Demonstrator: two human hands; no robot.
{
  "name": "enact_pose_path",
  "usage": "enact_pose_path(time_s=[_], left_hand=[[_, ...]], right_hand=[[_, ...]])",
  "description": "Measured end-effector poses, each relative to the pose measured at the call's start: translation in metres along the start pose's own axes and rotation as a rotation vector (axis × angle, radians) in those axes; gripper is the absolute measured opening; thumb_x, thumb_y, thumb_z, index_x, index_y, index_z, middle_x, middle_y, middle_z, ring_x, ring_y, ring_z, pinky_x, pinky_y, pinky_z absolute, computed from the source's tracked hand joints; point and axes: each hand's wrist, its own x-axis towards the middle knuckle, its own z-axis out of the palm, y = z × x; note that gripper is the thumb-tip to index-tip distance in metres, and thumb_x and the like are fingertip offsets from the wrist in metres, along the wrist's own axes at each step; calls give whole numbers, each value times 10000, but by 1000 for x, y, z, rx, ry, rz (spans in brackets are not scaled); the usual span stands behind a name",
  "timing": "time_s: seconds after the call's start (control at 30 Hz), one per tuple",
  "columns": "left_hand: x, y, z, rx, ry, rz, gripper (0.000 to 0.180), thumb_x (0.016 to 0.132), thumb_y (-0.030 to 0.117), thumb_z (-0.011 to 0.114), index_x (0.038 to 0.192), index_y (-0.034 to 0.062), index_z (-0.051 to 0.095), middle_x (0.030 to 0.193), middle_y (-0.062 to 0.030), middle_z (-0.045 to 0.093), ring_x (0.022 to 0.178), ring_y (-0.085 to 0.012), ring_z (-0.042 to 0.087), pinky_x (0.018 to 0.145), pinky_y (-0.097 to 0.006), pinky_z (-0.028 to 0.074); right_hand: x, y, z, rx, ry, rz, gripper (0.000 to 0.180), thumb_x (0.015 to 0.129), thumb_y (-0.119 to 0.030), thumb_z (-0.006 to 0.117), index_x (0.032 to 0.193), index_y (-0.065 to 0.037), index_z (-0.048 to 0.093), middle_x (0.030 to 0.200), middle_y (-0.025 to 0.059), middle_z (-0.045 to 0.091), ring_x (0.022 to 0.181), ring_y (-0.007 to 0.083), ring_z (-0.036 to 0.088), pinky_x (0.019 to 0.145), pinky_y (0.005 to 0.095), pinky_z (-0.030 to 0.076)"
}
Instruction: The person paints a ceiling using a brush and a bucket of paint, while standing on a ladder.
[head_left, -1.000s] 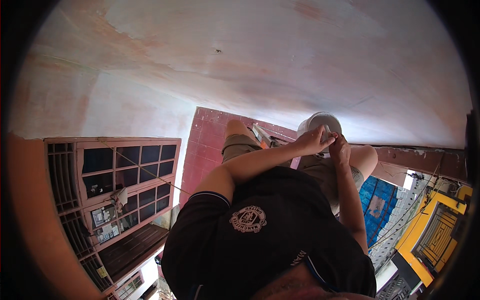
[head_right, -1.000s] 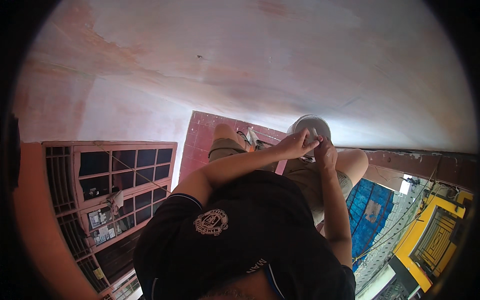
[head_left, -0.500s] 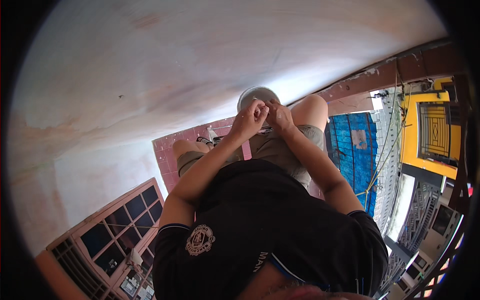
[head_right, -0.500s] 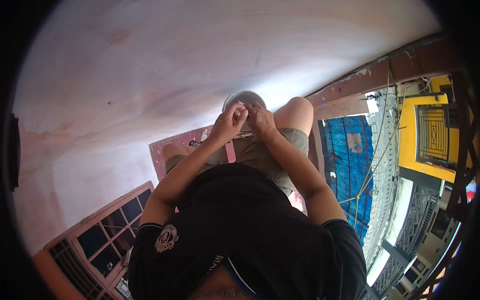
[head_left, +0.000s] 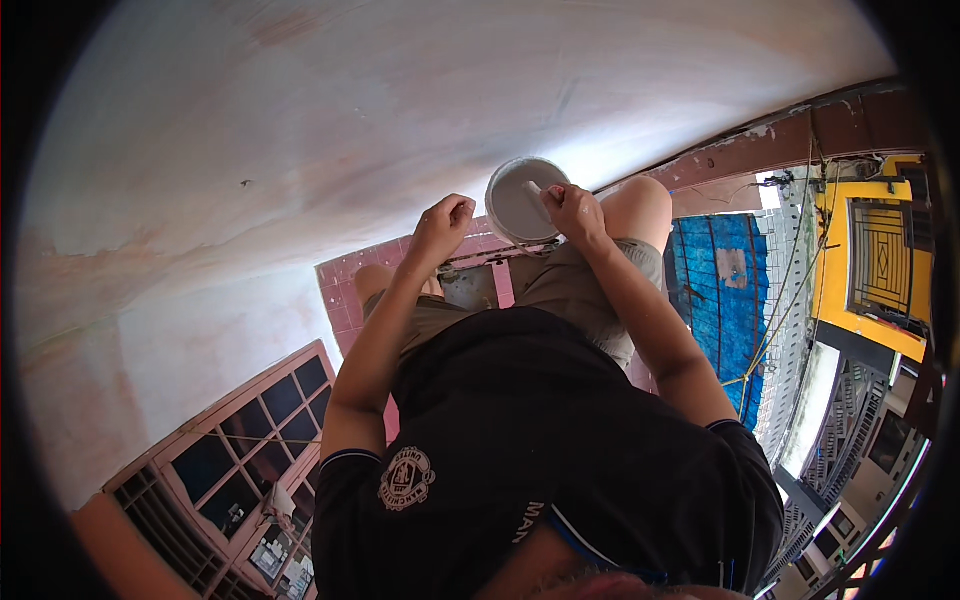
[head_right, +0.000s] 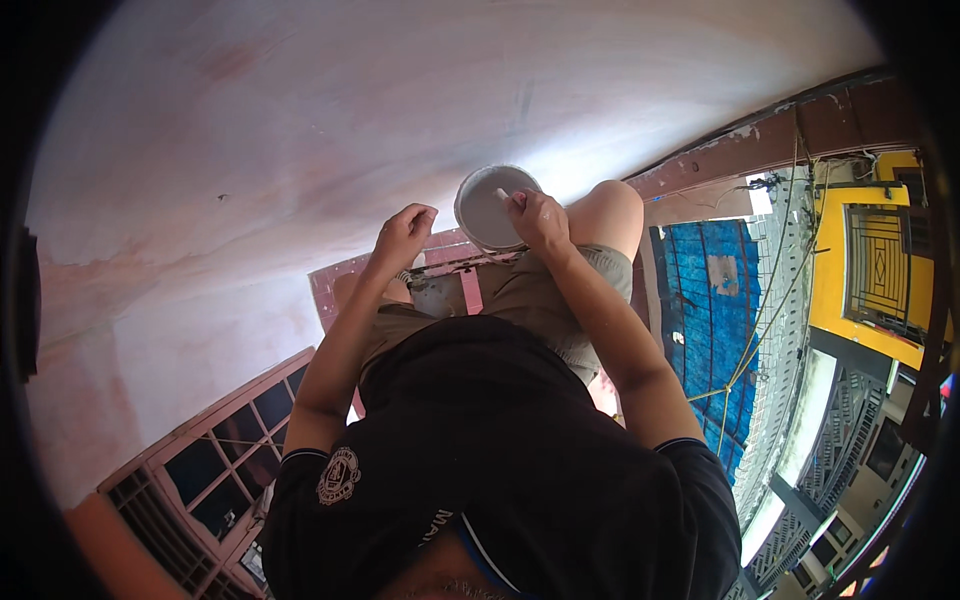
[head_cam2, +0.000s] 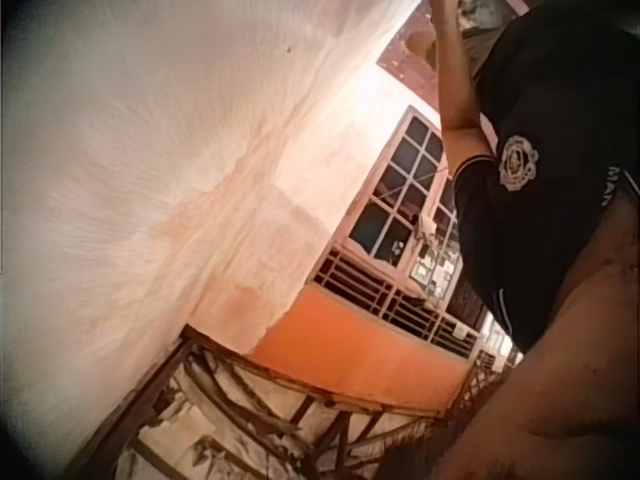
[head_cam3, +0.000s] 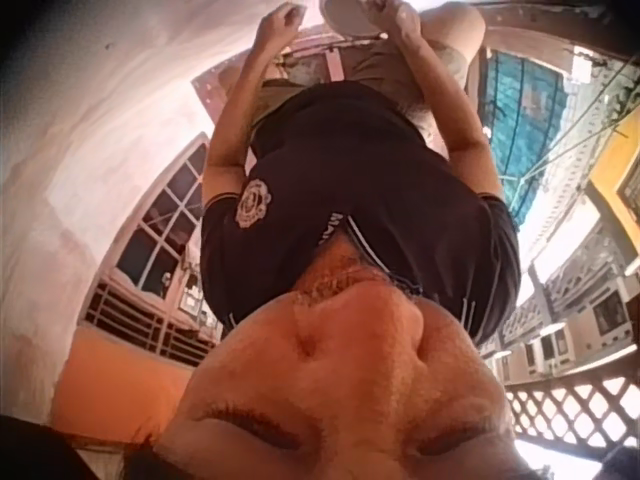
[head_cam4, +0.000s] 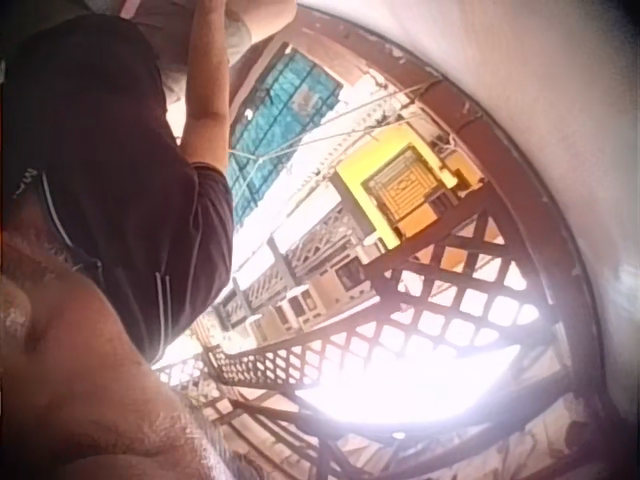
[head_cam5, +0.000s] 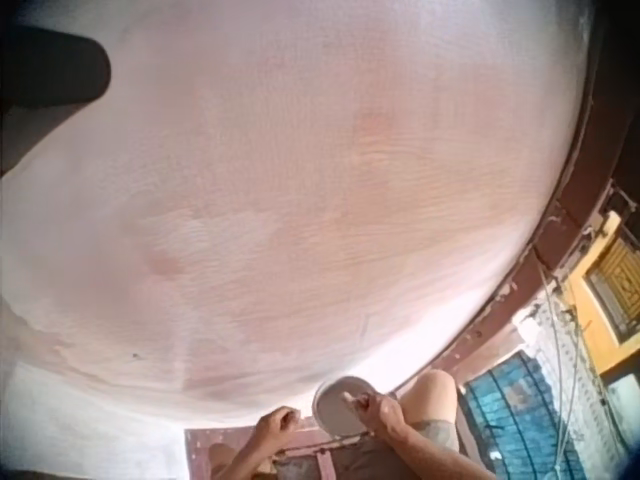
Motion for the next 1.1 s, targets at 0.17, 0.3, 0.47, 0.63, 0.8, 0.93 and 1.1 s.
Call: enact_pose_path(time_s=[0.17, 0.3, 0.47, 0.63, 0.8, 0.93, 1.1], left_hand=[[-19, -19, -7, -62, 21, -92, 280, 1014, 293, 643, 1102, 35, 706, 831, -115, 715, 746, -199, 673, 729, -342, 540], [-22, -18, 9, -149, -54, -18, 296, 1014, 287, 638, 1121, 16, 694, 881, -134, 727, 778, -219, 692, 748, -350, 550], [-25, 4, 21, -73, -181, -47, 304, 1015, 288, 652, 1160, 23, 682, 933, -109, 723, 822, -179, 671, 776, -336, 547], [-15, 5, 39, -43, -223, 35, 371, 1016, 331, 650, 1198, 8, 667, 994, -129, 730, 850, -204, 690, 793, -355, 557], [-2, 20, 61, -84, -204, 13, 550, 1004, 420, 653, 1240, -74, 602, 979, -197, 733, 895, -259, 735, 815, -381, 580], [8, 35, 78, -97, -210, -37, 577, 1004, 481, 633, 1264, -34, 618, 1051, -183, 740, 932, -278, 730, 840, -388, 569], [22, 36, 103, -125, -175, -56, 504, 988, 451, 636, 1244, 17, 636, 1071, -233, 722, 959, -389, 717, 863, -448, 561]], right_hand=[[5, -10, 1, -13, -2, 48, 406, 951, -442, 636, 1001, -56, 755, 833, 248, 703, 848, 447, 695, 770, 502, 552], [4, -6, -2, -33, 3, -29, 348, 968, -408, 634, 1081, -107, 767, 1025, 221, 720, 957, 409, 700, 828, 471, 556], [-4, -22, -2, -34, -24, -44, 356, 972, -418, 626, 1064, -95, 743, 1030, 173, 694, 961, 390, 679, 838, 491, 557], [-7, -17, 5, -40, 0, -14, 304, 969, -377, 607, 980, -90, 705, 1028, 163, 684, 954, 391, 677, 820, 510, 552], [-6, -14, 6, -74, 5, -75, 289, 997, -325, 568, 969, -68, 696, 1006, 188, 682, 916, 394, 684, 772, 506, 560], [-6, -9, 13, -75, 14, -205, 223, 993, -257, 584, 929, -60, 666, 909, 172, 668, 872, 379, 671, 726, 482, 560], [-6, 16, 22, -104, 96, -288, 118, 931, -143, 617, 920, -60, 701, 872, 165, 683, 853, 369, 679, 726, 460, 570]])
